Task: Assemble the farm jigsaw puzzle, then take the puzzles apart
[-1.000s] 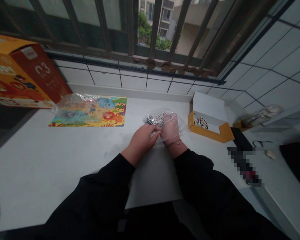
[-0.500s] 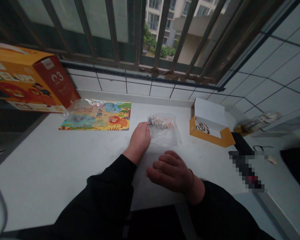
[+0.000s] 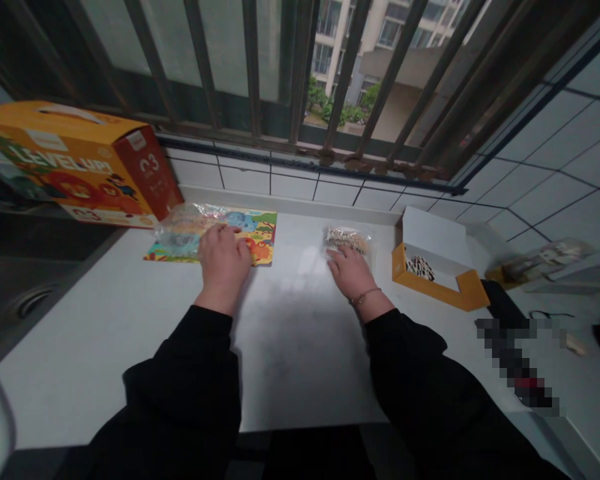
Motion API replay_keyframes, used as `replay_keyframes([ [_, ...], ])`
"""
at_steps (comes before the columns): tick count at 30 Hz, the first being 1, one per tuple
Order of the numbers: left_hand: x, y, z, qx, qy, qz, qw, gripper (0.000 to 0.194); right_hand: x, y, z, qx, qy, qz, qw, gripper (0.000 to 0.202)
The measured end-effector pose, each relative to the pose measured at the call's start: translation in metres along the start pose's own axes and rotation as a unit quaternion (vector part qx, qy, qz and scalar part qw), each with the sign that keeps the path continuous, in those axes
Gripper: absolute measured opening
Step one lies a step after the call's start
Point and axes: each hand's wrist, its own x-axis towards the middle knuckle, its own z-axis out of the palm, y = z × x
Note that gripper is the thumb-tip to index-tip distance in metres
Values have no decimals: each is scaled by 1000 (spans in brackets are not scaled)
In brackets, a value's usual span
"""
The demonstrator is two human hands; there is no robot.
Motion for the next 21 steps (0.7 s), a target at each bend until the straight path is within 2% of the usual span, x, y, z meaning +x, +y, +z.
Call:
replay_keyframes([
  [2, 3, -22, -6, 62, -8, -32, 998, 55, 1, 3, -2, -4, 41, 40, 998, 45],
  [4, 5, -39, -10, 109, -75, -51, 990, 62, -3, -5, -4, 7, 86, 36, 996, 49],
  [6, 8, -47, -11, 141, -127, -51, 981, 49, -11, -22, -7, 40, 124, -2, 992, 47],
  [8, 12, -47, -10, 146, -141, -36, 979, 36, -18, -42, -9, 80, 136, -50, 986, 42],
  [10, 14, -40, -8, 108, -143, 6, 984, 32, -22, -60, -10, 113, 125, -91, 981, 44],
  [12, 12, -29, -6, 23, -172, 89, 981, 28, -23, -72, -11, 135, 106, -112, 979, 56],
  [14, 3, -13, -5, -85, -226, 187, 952, 26, -21, -76, -10, 152, 88, -112, 978, 69],
  [16, -10, 5, -5, -179, -272, 240, 914, 26, -19, -73, -8, 177, 76, -94, 977, 73],
  [19, -28, 28, -11, -250, -279, 268, 888, 25, -15, -64, -5, 222, 63, -74, 970, 53],
  [21, -31, 33, -13, -257, -241, 270, 896, 30, -15, -57, -7, 240, 84, -71, 964, 43],
])
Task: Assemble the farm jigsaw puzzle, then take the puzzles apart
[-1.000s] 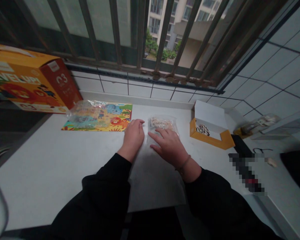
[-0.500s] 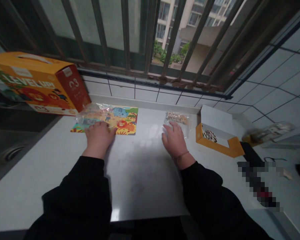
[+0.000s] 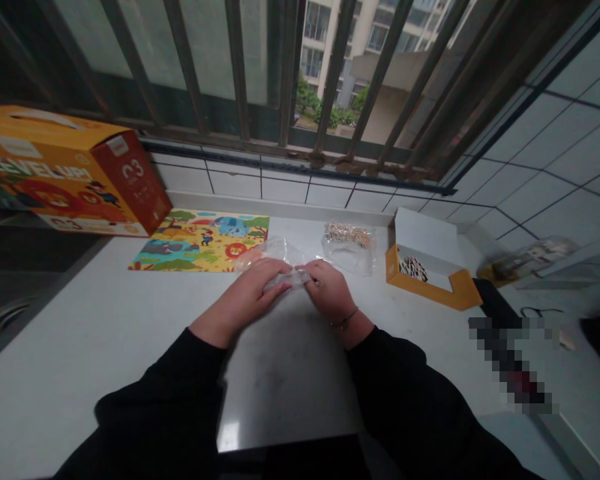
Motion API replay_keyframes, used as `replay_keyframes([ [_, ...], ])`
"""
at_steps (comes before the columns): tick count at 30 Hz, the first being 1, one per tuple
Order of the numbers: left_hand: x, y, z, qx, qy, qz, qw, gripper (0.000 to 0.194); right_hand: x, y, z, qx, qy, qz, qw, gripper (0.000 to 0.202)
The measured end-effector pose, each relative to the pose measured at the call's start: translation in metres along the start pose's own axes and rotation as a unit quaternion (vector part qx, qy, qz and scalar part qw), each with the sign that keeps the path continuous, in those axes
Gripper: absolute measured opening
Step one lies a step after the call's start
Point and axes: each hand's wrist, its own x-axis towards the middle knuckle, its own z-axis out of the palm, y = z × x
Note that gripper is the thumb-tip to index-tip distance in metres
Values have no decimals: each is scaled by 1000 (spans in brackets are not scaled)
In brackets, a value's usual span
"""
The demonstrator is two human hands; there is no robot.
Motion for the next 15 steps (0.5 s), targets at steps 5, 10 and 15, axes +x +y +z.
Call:
replay_keyframes([
  [5, -2, -35, -11, 105, 115, -108, 982, 57, -2, 14, -29, -28, 185, 11, 982, 48],
  [10, -13, -75, -6, 273, 1, -278, 921, 73, 0, 52, -53, -101, 235, 100, 962, 56],
  [15, -16, -64, 2, 325, -61, -268, 905, 79, 1, 71, -42, -177, 166, 236, 941, 82],
])
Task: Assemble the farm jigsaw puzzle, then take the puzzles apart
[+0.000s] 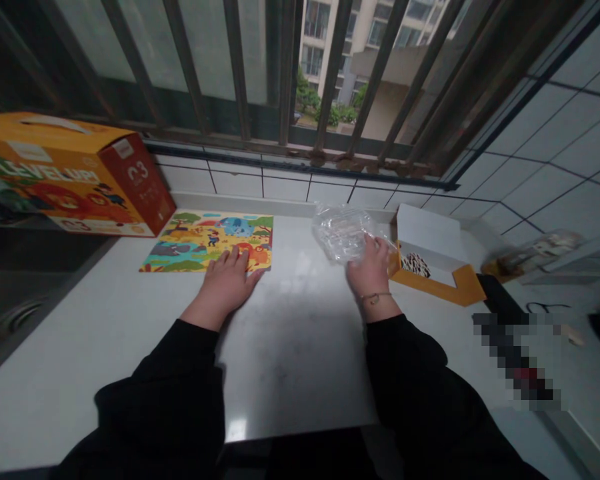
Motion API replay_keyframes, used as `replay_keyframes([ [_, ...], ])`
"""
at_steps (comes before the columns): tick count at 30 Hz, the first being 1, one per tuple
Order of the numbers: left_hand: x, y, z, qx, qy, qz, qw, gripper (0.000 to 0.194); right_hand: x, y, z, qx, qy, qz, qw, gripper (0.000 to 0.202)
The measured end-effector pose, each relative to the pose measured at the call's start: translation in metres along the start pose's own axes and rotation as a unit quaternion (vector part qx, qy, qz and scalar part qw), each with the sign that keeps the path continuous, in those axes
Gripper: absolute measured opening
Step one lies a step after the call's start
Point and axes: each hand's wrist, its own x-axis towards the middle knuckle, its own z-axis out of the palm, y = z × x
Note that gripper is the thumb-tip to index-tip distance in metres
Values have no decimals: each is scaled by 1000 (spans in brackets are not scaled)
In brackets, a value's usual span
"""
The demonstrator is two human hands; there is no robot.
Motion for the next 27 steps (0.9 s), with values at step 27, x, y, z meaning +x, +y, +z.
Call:
replay_keyframes([
  [27, -18, 23, 5, -27, -25, 89, 995, 81, -14, -25, 25, -139, -216, 79, 963, 70],
])
